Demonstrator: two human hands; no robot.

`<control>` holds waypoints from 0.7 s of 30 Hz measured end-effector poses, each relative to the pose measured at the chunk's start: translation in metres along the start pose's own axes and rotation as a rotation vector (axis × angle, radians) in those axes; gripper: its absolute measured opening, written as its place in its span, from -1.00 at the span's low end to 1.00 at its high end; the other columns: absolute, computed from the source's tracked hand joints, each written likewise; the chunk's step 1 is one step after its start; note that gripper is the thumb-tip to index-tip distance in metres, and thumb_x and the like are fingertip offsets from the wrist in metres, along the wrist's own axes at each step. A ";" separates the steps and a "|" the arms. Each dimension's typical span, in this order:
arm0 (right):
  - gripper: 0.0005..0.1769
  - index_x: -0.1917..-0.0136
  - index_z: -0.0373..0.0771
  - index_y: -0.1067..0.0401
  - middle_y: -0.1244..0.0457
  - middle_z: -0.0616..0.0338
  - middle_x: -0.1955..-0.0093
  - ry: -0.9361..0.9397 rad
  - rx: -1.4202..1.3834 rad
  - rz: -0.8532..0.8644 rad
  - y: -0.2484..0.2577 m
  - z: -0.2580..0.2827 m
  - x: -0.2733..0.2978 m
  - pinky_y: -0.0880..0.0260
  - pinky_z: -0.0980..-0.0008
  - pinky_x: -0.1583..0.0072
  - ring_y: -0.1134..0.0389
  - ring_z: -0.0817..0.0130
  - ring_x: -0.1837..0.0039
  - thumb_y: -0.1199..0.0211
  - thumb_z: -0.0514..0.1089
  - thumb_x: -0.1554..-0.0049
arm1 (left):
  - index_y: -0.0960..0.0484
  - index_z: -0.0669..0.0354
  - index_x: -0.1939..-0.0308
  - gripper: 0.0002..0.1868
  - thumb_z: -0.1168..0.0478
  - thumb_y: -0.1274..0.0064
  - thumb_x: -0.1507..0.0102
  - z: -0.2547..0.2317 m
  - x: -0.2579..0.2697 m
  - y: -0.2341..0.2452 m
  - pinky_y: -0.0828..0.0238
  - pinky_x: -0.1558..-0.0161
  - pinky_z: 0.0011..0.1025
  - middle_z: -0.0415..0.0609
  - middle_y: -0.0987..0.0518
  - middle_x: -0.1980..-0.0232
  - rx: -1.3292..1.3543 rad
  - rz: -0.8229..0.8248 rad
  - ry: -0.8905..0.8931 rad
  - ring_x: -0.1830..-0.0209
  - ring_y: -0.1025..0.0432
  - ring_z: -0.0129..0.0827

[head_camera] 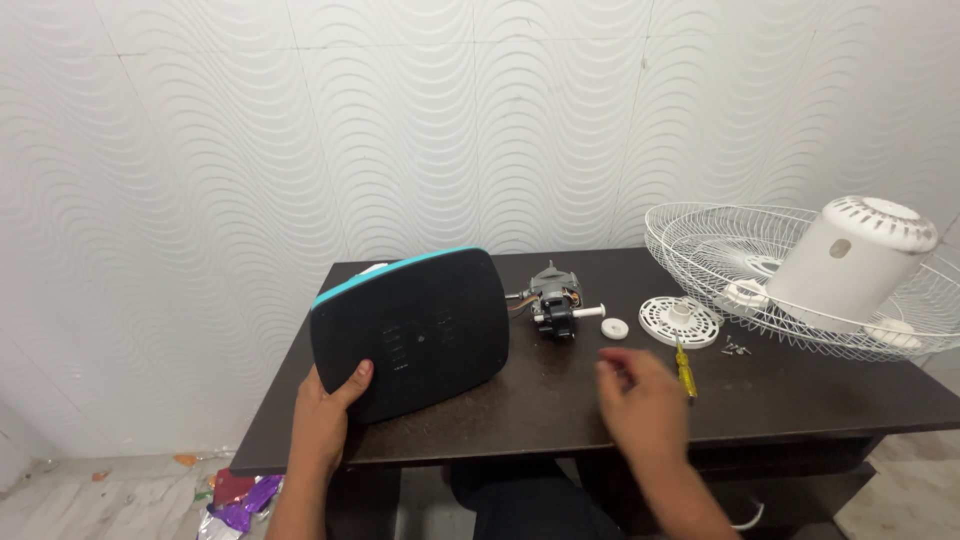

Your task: The person assembles an electric fan by securing the motor to the base with a screwdriver, attaching the fan cage, and installing a small white cap on the motor shaft. The person uses a screwdriver to fasten screws into the base and aligns components for reassembly.

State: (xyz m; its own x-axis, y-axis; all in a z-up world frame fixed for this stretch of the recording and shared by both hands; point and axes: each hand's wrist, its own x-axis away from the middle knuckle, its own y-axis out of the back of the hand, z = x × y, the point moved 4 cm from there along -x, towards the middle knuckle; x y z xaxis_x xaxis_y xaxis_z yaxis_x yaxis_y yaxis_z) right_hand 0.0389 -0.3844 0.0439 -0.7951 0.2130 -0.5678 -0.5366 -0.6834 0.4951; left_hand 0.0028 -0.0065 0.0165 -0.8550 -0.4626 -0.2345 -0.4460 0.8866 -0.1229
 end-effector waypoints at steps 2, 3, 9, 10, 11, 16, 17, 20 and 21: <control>-0.79 -0.02 -0.15 -0.61 -0.41 0.16 0.09 0.063 0.147 -0.023 0.017 -0.010 -0.009 -0.44 0.24 -0.05 -0.43 0.20 0.06 -0.31 -0.14 -0.09 | -0.55 0.38 -0.18 -0.36 0.04 -0.27 -0.13 0.001 0.001 0.000 -0.30 -0.22 -0.33 0.19 -0.65 -0.08 -0.003 0.000 0.003 -0.13 -0.49 -0.17; -0.79 -0.02 -0.14 -0.61 -0.40 0.16 0.07 0.095 0.220 -0.034 0.023 -0.015 -0.010 -0.42 0.21 -0.10 -0.42 0.17 0.02 -0.31 -0.14 -0.10 | -0.54 0.37 -0.18 -0.36 0.04 -0.27 -0.13 0.003 0.003 0.000 -0.30 -0.22 -0.33 0.18 -0.65 -0.08 0.002 0.001 0.010 -0.14 -0.49 -0.17; -0.80 0.05 -0.09 -0.65 -0.37 0.11 -0.04 0.107 0.479 0.154 0.010 -0.038 -0.027 -0.36 0.16 -0.26 -0.34 0.10 -0.20 -0.35 -0.07 -0.05 | -0.58 0.39 -0.13 -0.40 0.06 -0.29 -0.13 0.006 0.001 -0.001 -0.40 -0.13 -0.31 0.23 -0.68 -0.04 -0.004 -0.031 0.024 -0.02 -0.54 -0.16; -0.80 0.05 -0.07 -0.65 -0.37 0.12 -0.04 0.087 0.500 0.184 0.006 -0.042 -0.031 -0.36 0.16 -0.26 -0.35 0.10 -0.21 -0.33 -0.05 -0.06 | -0.59 0.40 -0.11 -0.41 0.07 -0.30 -0.12 0.005 0.001 -0.001 -0.42 -0.11 -0.30 0.25 -0.69 -0.03 0.002 -0.043 0.022 0.01 -0.55 -0.15; -0.79 0.04 -0.06 -0.66 -0.38 0.12 -0.04 0.068 0.521 0.214 0.005 -0.047 -0.032 -0.37 0.15 -0.27 -0.36 0.11 -0.21 -0.32 -0.03 -0.08 | -0.59 0.39 -0.12 -0.40 0.05 -0.30 -0.12 0.004 0.000 -0.002 -0.43 -0.11 -0.30 0.23 -0.69 -0.03 -0.059 -0.052 -0.012 0.01 -0.55 -0.16; -0.74 -0.01 -0.07 -0.60 -0.38 0.10 -0.04 0.060 0.643 0.307 -0.007 -0.064 -0.038 -0.40 0.15 -0.26 -0.39 0.11 -0.21 -0.27 0.05 -0.14 | -0.35 0.22 -0.33 -0.17 -0.01 -0.33 -0.07 -0.005 0.003 0.002 -0.46 -0.12 -0.27 0.20 -0.64 -0.10 -0.225 -0.163 -0.077 -0.06 -0.56 -0.13; -0.73 -0.02 -0.09 -0.58 -0.38 0.09 -0.03 0.060 0.677 0.318 -0.011 -0.067 -0.037 -0.40 0.15 -0.25 -0.39 0.12 -0.20 -0.27 0.06 -0.14 | -0.25 0.18 -0.39 -0.09 -0.02 -0.32 -0.06 -0.009 0.003 0.002 -0.45 -0.13 -0.26 0.20 -0.61 -0.14 -0.206 -0.155 -0.109 -0.10 -0.54 -0.12; -0.75 0.02 -0.15 -0.54 -0.41 0.09 -0.02 0.164 0.627 0.214 -0.014 -0.070 -0.036 -0.42 0.16 -0.29 -0.41 0.10 -0.21 -0.23 0.03 -0.15 | -0.07 0.06 -0.52 0.06 -0.04 -0.31 -0.05 -0.015 0.009 -0.004 -0.43 -0.17 -0.23 0.17 -0.50 -0.26 -0.149 -0.118 -0.177 -0.20 -0.49 -0.10; -0.75 0.01 -0.16 -0.55 -0.42 0.06 -0.01 0.113 0.586 0.224 -0.016 -0.071 -0.039 -0.43 0.14 -0.27 -0.42 0.08 -0.20 -0.24 0.01 -0.15 | -0.08 0.04 -0.52 0.05 -0.04 -0.30 -0.05 -0.018 0.009 -0.003 -0.42 -0.18 -0.22 0.15 -0.48 -0.29 -0.143 -0.103 -0.191 -0.24 -0.46 -0.10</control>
